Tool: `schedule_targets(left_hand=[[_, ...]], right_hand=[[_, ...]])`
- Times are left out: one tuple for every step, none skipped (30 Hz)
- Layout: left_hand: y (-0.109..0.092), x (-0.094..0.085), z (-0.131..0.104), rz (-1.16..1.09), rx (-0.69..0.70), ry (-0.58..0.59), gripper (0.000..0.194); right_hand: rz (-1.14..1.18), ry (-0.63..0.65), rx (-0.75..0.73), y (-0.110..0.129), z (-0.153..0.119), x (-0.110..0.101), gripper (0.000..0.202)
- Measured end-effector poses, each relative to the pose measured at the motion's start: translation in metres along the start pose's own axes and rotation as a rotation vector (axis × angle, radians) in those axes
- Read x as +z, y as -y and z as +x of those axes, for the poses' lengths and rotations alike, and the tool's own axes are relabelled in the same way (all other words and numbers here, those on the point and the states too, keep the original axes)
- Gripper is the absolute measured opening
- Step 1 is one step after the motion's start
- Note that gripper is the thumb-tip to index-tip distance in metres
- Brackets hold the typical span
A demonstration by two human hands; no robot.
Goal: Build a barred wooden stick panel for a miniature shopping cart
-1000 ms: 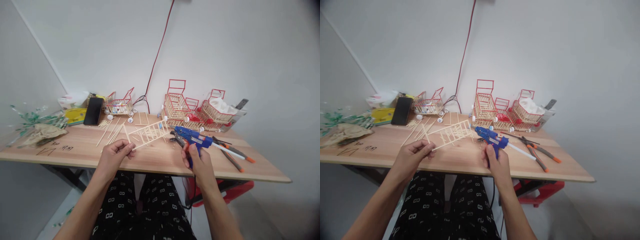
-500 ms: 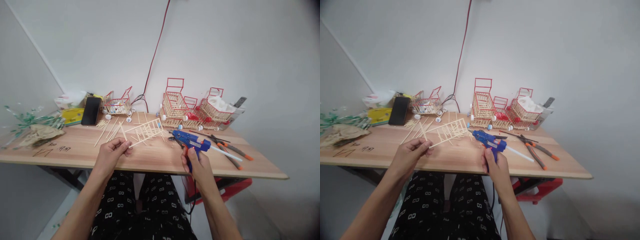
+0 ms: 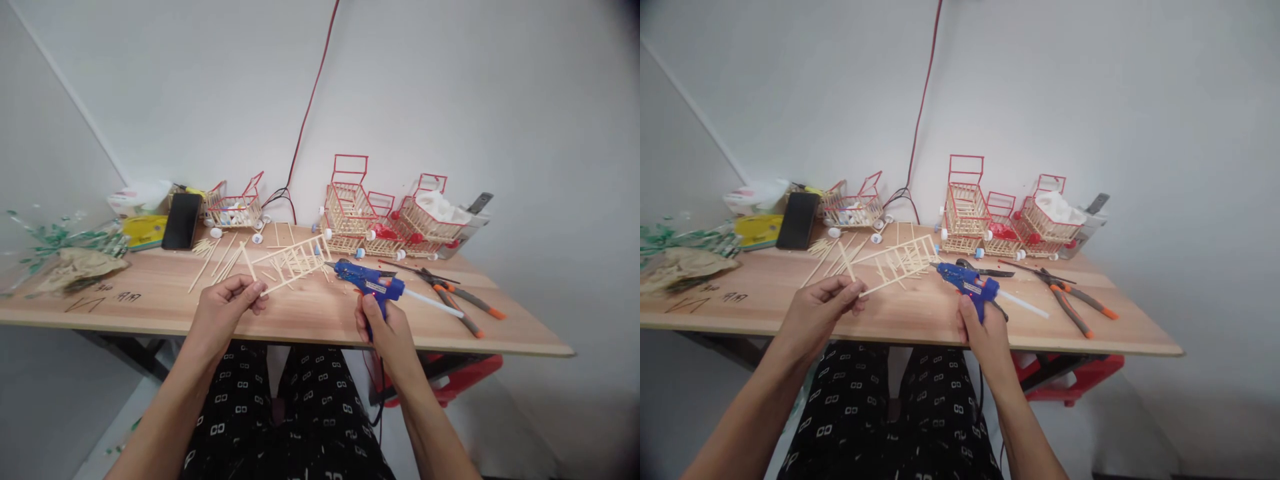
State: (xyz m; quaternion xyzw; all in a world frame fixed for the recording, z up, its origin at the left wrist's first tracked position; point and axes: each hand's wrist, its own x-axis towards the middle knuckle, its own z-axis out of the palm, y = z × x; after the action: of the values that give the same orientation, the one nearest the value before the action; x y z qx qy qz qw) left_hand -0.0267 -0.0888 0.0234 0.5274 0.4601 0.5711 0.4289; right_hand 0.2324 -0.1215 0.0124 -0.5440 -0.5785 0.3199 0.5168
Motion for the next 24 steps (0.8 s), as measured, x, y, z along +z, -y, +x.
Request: schedule_targets(left_hand=[[-0.0005, 0.0, -0.0001, -0.002, 0.0, 0.001, 0.021], [-0.0009, 0.0, -0.0001, -0.004, 0.0, 0.002, 0.02], [-0.0013, 0.0, 0.0, -0.007, -0.001, 0.003, 0.02], [-0.0016, 0.0001, 0.0001, -0.01, -0.002, 0.004, 0.02], [-0.0019, 0.0002, 0.0002, -0.014, -0.002, 0.004, 0.02], [-0.002, 0.0004, 0.0004, -0.016, -0.003, 0.005, 0.02], [-0.0019, 0.0006, 0.0005, -0.018, -0.004, 0.004, 0.02], [-0.0019, 0.0007, 0.0006, -0.018, -0.004, 0.005, 0.019], [-0.0018, 0.0008, 0.0007, -0.016, -0.002, 0.006, 0.019], [-0.0017, 0.0009, 0.0007, -0.013, 0.001, 0.008, 0.019], [-0.0017, 0.0009, 0.0007, -0.01, 0.004, 0.009, 0.019], [-0.0017, 0.0008, 0.0007, -0.008, 0.006, 0.012, 0.019], [-0.0019, 0.0007, 0.0007, -0.008, 0.008, 0.014, 0.019], [-0.0021, 0.0007, 0.0008, -0.012, 0.008, 0.014, 0.019], [-0.0023, 0.0006, 0.0008, -0.017, 0.006, 0.013, 0.019], [-0.0026, 0.0006, 0.0008, -0.022, 0.003, 0.013, 0.019], [-0.0028, 0.0005, 0.0007, -0.026, 0.0, 0.012, 0.02], [-0.003, 0.0003, 0.0006, -0.027, -0.002, 0.012, 0.02], [-0.003, 0.0, 0.0004, -0.026, -0.003, 0.01, 0.02], [-0.003, -0.0004, 0.0001, -0.025, -0.003, 0.01, 0.02], [-0.0027, -0.0009, -0.0002, -0.024, -0.001, 0.008, 0.02], [-0.0024, -0.0015, -0.0004, -0.025, 0.0, 0.007, 0.02], [-0.002, -0.002, -0.0006, -0.028, 0.0, 0.007, 0.02], [-0.0015, -0.0023, -0.0006, -0.032, 0.0, 0.008, 0.02]], right_hand=[[-0.003, -0.001, 0.002, 0.0001, 0.0001, -0.0001, 0.048], [-0.006, -0.001, 0.002, 0.0001, 0.0001, -0.0002, 0.048], [-0.01, 0.001, 0.001, 0.0001, 0.0003, -0.0002, 0.048], [-0.014, 0.002, -0.002, 0.0, 0.0005, -0.0002, 0.048], [-0.017, 0.003, -0.005, -0.0002, 0.0007, -0.0001, 0.048], [-0.019, 0.002, -0.008, -0.0005, 0.0009, -0.0001, 0.048], [-0.02, 0.001, -0.009, -0.0008, 0.0011, 0.0, 0.047], [-0.02, 0.001, -0.008, -0.001, 0.0014, 0.0001, 0.047], [-0.022, 0.001, -0.008, -0.0012, 0.0016, 0.0001, 0.048], [-0.025, 0.001, -0.008, -0.0012, 0.0017, 0.0, 0.048], [-0.031, -0.001, -0.006, -0.0011, 0.0019, -0.0002, 0.048], [-0.039, -0.002, -0.003, -0.001, 0.002, -0.0004, 0.048], [-0.048, -0.005, 0.001, -0.0008, 0.002, -0.0007, 0.048], [-0.057, -0.007, 0.004, -0.0007, 0.0021, -0.001, 0.049], [-0.064, -0.01, 0.006, -0.0006, 0.0022, -0.0014, 0.049], [-0.068, -0.012, 0.007, -0.0008, 0.0023, -0.0017, 0.049], [-0.072, -0.014, 0.005, -0.0011, 0.0025, -0.002, 0.05], [-0.076, -0.015, 0.002, -0.0016, 0.0027, -0.0023, 0.05], [-0.08, -0.016, -0.001, -0.0023, 0.0029, -0.0026, 0.05], [-0.084, -0.017, -0.002, -0.0031, 0.0031, -0.0028, 0.05], [-0.089, -0.019, -0.001, -0.004, 0.0034, -0.003, 0.051], [-0.094, -0.021, 0.0, -0.0048, 0.0037, -0.0032, 0.051], [-0.099, -0.021, -0.001, -0.0056, 0.0041, -0.0033, 0.051], [-0.106, -0.027, -0.01, -0.0063, 0.0044, -0.0033, 0.051]])
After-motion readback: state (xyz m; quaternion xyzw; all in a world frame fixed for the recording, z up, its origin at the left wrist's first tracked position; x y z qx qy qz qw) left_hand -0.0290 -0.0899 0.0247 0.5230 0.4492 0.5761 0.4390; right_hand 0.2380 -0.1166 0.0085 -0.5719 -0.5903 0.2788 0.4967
